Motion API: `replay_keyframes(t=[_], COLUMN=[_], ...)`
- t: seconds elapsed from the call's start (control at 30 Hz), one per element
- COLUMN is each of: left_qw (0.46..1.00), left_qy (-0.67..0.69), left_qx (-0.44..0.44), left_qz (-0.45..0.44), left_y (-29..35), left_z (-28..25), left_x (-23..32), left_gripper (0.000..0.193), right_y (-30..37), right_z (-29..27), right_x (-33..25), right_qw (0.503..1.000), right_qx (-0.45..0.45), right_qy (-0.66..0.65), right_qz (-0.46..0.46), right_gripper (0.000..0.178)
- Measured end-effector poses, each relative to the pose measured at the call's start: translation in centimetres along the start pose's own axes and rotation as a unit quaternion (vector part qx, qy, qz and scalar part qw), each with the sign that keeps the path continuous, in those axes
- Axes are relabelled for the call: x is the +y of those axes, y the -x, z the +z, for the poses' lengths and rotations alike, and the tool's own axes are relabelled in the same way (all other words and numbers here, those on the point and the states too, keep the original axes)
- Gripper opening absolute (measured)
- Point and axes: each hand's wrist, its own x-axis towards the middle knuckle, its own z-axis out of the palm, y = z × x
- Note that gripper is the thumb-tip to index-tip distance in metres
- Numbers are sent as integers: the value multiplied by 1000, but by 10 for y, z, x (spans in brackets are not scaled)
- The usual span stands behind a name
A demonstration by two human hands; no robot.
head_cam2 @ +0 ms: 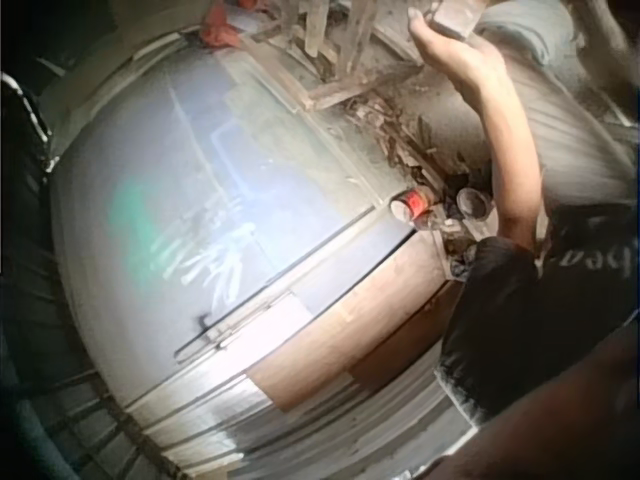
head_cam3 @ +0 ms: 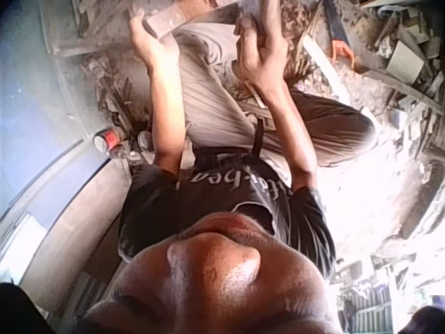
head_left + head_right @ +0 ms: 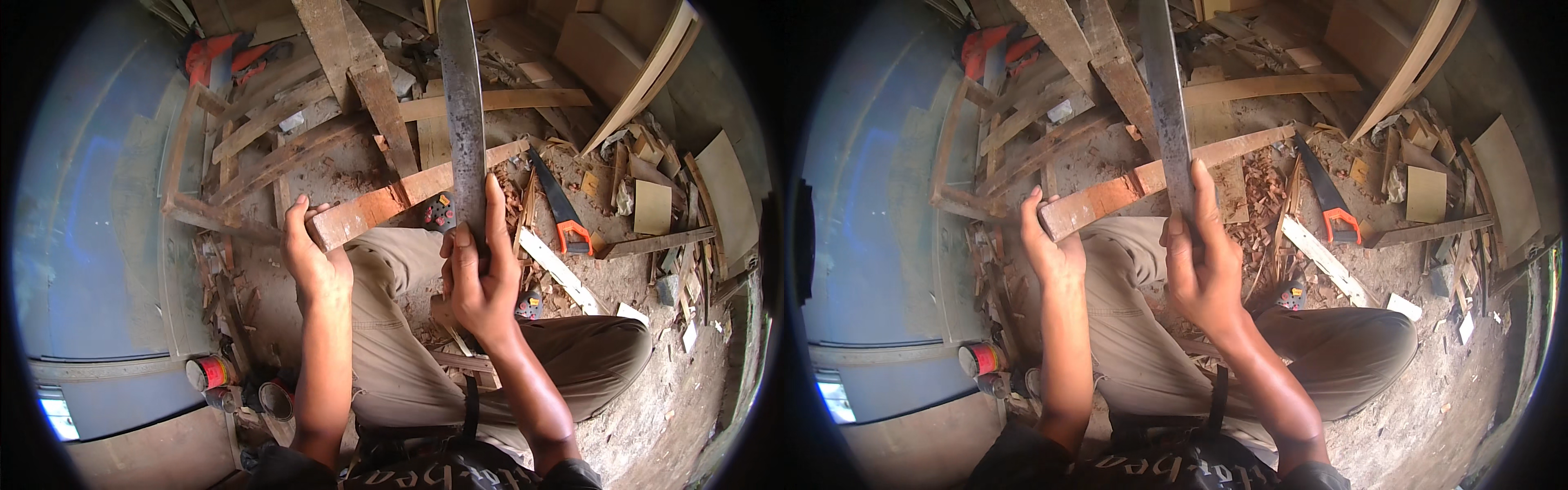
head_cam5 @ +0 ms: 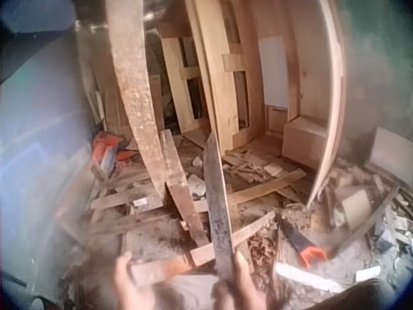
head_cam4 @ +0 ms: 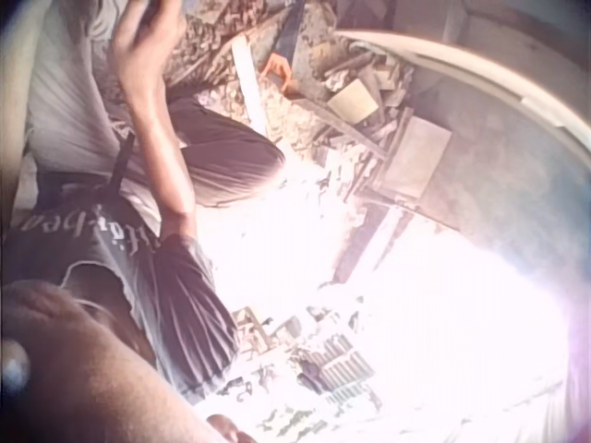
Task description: The person sits on the floor in a cluttered workshop and uses a knife to carve and shape a small piece of wood. They repeatedly scrape the surface to remove shavings and then fit the piece into a larger wooden frame.
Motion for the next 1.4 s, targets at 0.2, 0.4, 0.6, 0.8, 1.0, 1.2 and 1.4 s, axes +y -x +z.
replay_keyframes(t=[0.2,0.4,0.6,0.8,1.0,1.2,1.4], left_qw=[1000,1000,1000,1000,1000,1000,999], left_qy=[11,2,10,8,-5,0,-3], left_qx=[0,1,9,1,0,-8,-36], left_qz=[-2,-1,-1,5,-15,-1,38], left_y=[0,0,-1,-2,3,0,12], left_z=[-3,2,2,-3,-1,0,14], left_x=[-7,-5,-4,-4,-5,-7,-2], left_gripper=[17,18,18,20,26,35,34], right_y=[18,-20,-9,15,7,7,34], right_z=[18,-22,-11,7,0,-29,-14], right_x=[55,29,3,40,46,28,24], right_qw=[980,800,981,969,941,965,976], right_qx=[-93,-238,-109,-94,-181,-161,-82], right_qy=[175,-375,-52,226,-128,-24,198], right_qz=[0,403,152,-38,257,205,-34], right_gripper=[72,62,62,74,68,69,79])
